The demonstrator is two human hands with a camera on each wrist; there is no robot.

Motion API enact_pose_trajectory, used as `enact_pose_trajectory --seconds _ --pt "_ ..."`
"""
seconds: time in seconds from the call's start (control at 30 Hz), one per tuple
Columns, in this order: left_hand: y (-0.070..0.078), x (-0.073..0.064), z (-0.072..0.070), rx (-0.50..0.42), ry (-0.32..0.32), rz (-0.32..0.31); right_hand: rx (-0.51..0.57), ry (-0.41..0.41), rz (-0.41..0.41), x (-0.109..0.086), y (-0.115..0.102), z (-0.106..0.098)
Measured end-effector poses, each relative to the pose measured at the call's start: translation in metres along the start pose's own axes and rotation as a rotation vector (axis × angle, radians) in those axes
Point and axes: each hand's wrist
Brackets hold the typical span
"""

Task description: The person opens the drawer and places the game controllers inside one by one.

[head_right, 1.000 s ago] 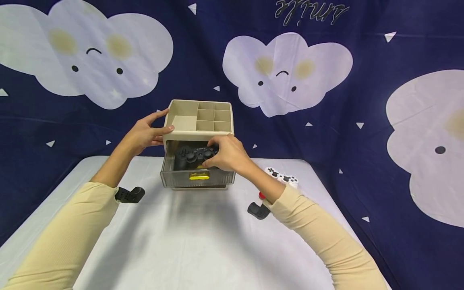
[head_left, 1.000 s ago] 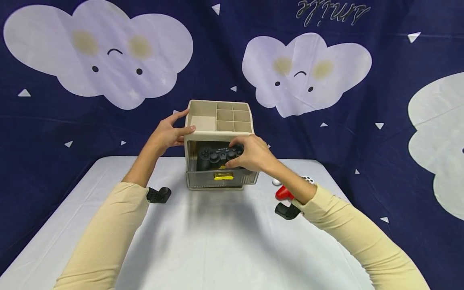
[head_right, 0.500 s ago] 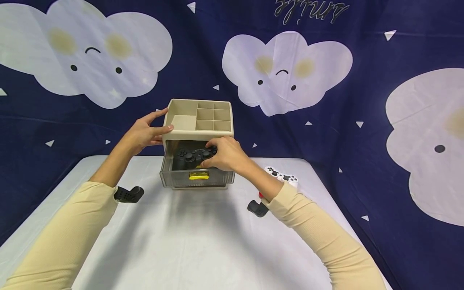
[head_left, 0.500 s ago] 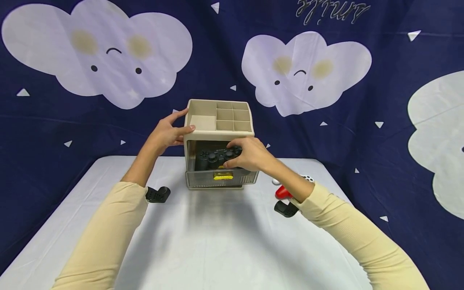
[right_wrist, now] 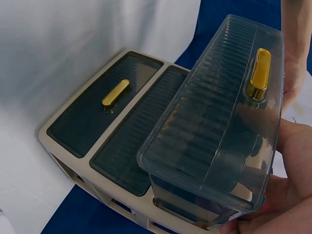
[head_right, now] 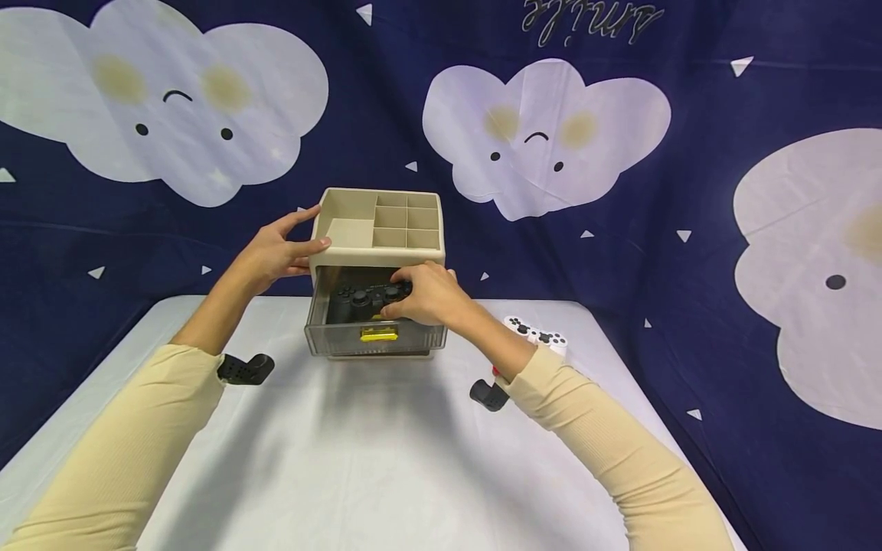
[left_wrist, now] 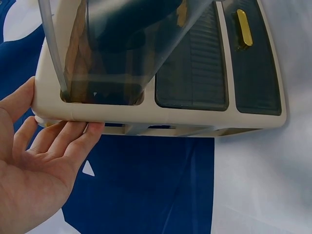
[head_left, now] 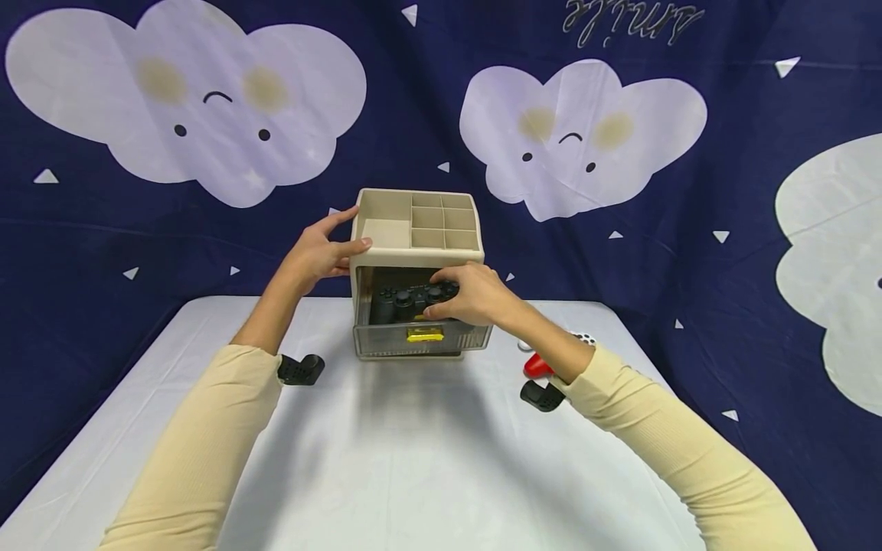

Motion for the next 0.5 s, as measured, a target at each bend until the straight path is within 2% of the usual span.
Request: enact_pose_trajectory --seconds 0.23,0.5 --pt "0.0014 -0.0017 0.0001 -0.001 -0.003 0.002 -0.034 -0.037 0.014 -0.0014 -0.0032 -0.0001" --pt "0.0014 -0.0019 0.0011 0.004 0.002 0.002 -0.049 -0.033 0.024 -0.0031 -0.0034 0.0009"
Point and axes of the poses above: each hand's wrist, its own x-axis towards the middle knuckle, its own z-axis out of the palm, y = z × x, and after that the axes turned 3 degrees about -x, right-handed
